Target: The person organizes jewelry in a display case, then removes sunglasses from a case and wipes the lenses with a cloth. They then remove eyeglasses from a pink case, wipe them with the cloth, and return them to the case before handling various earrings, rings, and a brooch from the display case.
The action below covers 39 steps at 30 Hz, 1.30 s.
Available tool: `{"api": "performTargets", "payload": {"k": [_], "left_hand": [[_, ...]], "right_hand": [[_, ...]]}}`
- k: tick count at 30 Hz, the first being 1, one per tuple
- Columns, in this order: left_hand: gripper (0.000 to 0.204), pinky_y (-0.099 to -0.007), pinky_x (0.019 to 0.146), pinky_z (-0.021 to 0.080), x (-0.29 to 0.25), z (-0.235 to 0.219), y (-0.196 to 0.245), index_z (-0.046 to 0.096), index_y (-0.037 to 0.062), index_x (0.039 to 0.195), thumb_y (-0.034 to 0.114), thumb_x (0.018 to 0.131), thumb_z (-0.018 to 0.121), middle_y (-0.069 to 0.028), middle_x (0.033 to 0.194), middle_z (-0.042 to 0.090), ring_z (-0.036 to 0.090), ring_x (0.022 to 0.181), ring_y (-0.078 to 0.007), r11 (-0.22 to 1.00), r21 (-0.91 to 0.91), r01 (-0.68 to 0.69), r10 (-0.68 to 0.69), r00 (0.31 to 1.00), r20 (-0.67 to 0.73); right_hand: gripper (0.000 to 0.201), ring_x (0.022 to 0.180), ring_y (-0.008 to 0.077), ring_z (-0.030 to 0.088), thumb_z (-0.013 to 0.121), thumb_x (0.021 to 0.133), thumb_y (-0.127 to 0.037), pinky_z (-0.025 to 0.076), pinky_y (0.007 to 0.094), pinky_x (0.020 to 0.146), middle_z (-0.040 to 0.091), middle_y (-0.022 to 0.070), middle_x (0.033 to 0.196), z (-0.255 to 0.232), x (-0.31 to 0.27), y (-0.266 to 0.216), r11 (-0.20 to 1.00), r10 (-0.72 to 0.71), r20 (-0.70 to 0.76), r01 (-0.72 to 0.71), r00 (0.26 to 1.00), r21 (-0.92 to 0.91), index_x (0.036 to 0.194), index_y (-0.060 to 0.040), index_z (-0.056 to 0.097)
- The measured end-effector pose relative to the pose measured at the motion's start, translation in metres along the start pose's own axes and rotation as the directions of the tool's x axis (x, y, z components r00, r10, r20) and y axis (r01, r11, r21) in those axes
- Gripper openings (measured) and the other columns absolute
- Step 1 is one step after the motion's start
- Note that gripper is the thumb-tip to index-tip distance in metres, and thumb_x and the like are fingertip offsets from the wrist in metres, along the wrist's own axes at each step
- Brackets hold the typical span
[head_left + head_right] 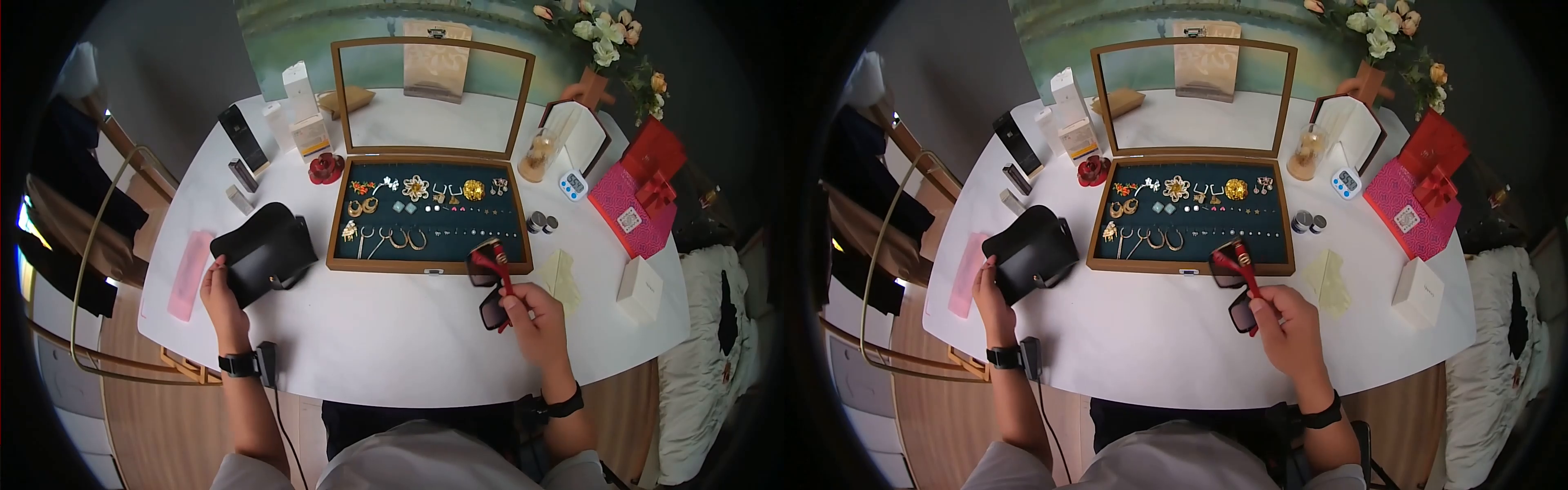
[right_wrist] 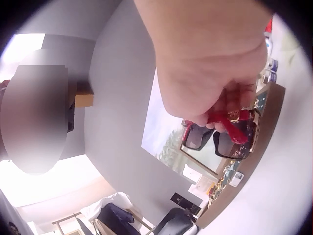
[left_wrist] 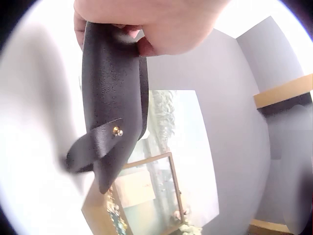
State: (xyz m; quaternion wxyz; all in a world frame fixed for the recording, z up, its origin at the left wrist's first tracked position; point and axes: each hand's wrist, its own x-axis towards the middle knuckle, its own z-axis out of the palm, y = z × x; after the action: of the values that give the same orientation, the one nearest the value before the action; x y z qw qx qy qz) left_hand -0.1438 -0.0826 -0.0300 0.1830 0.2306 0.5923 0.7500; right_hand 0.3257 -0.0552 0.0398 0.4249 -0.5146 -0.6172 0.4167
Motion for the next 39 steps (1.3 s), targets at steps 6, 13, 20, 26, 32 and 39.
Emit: {"api": "performTargets", "payload": {"k": [6,13,20,26,32,39], "left_hand": [[0.034,-0.027,0.078,0.047,0.048,-0.002,-0.021,0.064,-0.0078,0.118,0.018,0.098,0.054,-0.007,0.098,0.067,0.059,0.085,-0.013,0.885,0.46,-0.075,0.036,0.995,0.093],[0.038,-0.03,0.083,0.049,0.053,0.012,-0.027,0.062,-0.0057,0.121,0.021,0.095,0.06,-0.0169,0.106,0.069,0.064,0.092,-0.0243,0.588,0.757,-0.284,0.261,0.953,0.155],[0.042,-0.0335,0.096,0.048,-0.097,0.094,0.059,0.061,0.0026,0.125,0.013,0.086,0.074,-0.0116,0.124,0.063,0.059,0.116,-0.0238,0.953,0.027,-0.303,0.166,0.593,0.787],[0.036,-0.0379,0.093,0.05,-0.155,0.128,0.039,0.067,0.0009,0.113,0.004,0.078,0.076,-0.0144,0.119,0.065,0.062,0.109,-0.0311,0.788,-0.026,-0.615,0.242,0.27,0.932],[0.023,-0.038,0.084,0.052,-0.168,0.134,0.043,0.068,0.0009,0.105,0.0,0.082,0.07,-0.0125,0.102,0.065,0.064,0.094,-0.0289,0.849,0.099,-0.518,0.068,0.294,0.954],[0.018,-0.0336,0.086,0.049,-0.161,0.126,0.039,0.06,-0.0013,0.106,0.007,0.092,0.052,-0.0128,0.109,0.061,0.061,0.097,-0.0262,0.935,0.031,-0.353,0.042,0.197,0.98]], "right_hand": [[0.013,0.078,0.0263,0.062,0.062,0.091,-0.006,0.049,0.0336,0.071,0.066,0.012,0.082,0.0,0.006,0.012,0.933,-0.265,0.055,0.27,0.963,-0.238,0.1,0.0016,0.069],[0.013,0.077,0.0264,0.061,0.063,0.09,-0.006,0.049,0.0339,0.071,0.067,0.0113,0.082,0.008,0.005,0.016,0.938,-0.257,0.063,0.265,0.964,-0.223,0.1,0.0003,0.07],[0.012,0.079,0.0301,0.061,0.066,0.088,-0.008,0.049,0.0382,0.073,0.066,0.011,0.082,0.024,0.011,0.009,0.892,-0.328,0.209,0.375,0.921,-0.252,0.097,-0.0028,0.07],[0.01,0.076,0.0292,0.059,0.071,0.085,-0.011,0.047,0.0404,0.071,0.064,0.0089,0.079,0.03,0.009,0.006,0.807,-0.436,0.262,0.503,0.861,-0.309,0.092,-0.0054,0.068],[0.016,0.08,0.0261,0.06,0.073,0.084,-0.013,0.048,0.0373,0.073,0.065,0.0064,0.08,0.024,0.001,0.0,0.786,-0.392,0.318,0.494,0.863,-0.371,0.098,-0.0059,0.07],[0.03,0.081,0.0261,0.06,0.067,0.09,-0.03,0.048,0.0356,0.075,0.064,0.0092,0.087,0.019,-0.001,-0.004,0.901,-0.272,0.421,0.383,0.865,-0.206,0.105,-0.0043,0.069]]}}
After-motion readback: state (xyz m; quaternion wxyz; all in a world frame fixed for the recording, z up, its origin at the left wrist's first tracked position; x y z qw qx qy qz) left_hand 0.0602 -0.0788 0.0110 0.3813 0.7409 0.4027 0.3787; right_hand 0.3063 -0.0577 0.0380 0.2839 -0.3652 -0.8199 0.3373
